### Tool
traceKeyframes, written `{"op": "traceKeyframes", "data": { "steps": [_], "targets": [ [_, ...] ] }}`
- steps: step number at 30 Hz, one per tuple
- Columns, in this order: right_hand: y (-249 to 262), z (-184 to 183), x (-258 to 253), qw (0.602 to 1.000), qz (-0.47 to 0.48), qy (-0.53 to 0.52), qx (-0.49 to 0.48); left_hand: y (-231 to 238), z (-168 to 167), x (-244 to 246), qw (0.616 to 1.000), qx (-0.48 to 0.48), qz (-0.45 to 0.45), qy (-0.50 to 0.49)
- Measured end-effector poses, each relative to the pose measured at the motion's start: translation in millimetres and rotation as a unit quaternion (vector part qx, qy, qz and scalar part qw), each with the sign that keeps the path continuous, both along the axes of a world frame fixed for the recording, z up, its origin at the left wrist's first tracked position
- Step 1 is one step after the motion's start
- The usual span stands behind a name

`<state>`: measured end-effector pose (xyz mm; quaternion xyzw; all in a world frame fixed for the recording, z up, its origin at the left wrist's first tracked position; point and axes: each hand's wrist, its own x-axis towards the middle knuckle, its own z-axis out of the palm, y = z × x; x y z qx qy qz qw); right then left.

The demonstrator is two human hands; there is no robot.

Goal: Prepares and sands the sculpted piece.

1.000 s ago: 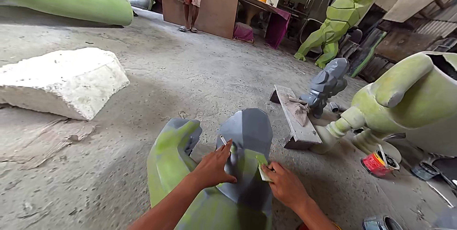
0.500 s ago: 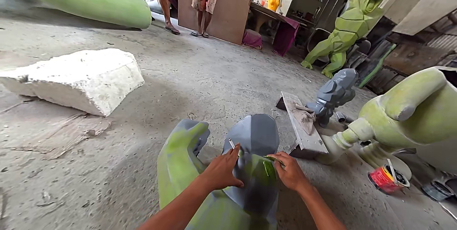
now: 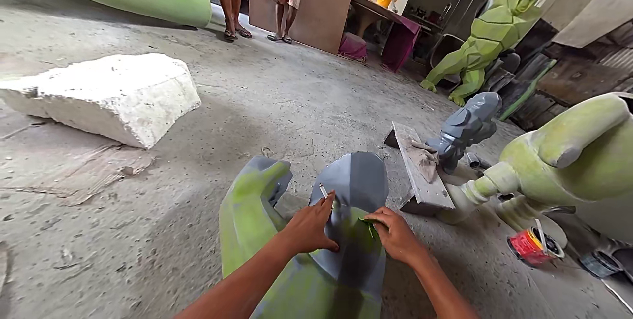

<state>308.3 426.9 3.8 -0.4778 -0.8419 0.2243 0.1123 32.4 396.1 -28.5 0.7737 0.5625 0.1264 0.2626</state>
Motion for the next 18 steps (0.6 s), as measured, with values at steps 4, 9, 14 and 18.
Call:
{"op": "traceKeyframes", "data": {
  "steps": [4, 9, 14, 18],
  "targets": [
    [-25, -11, 9, 0.998, 0.004, 0.012, 0.053, 1, -1, 2, 1.0, -0.001, 0.006, -0.009],
    [-56, -26, 14, 0.994, -0.002, 0.036, 0.104, 0, -1, 2, 1.0, 0.002, 0.001, -0.004],
    [-78, -38, 16, 0.992, -0.014, 0.044, 0.121, 0, 1, 2, 1.0, 0.002, -0.001, 0.0],
    [-89, -45, 18, 0.989, -0.014, 0.041, 0.142, 0, -1, 1, 1.0, 0.008, -0.004, -0.005]
  ]
}}
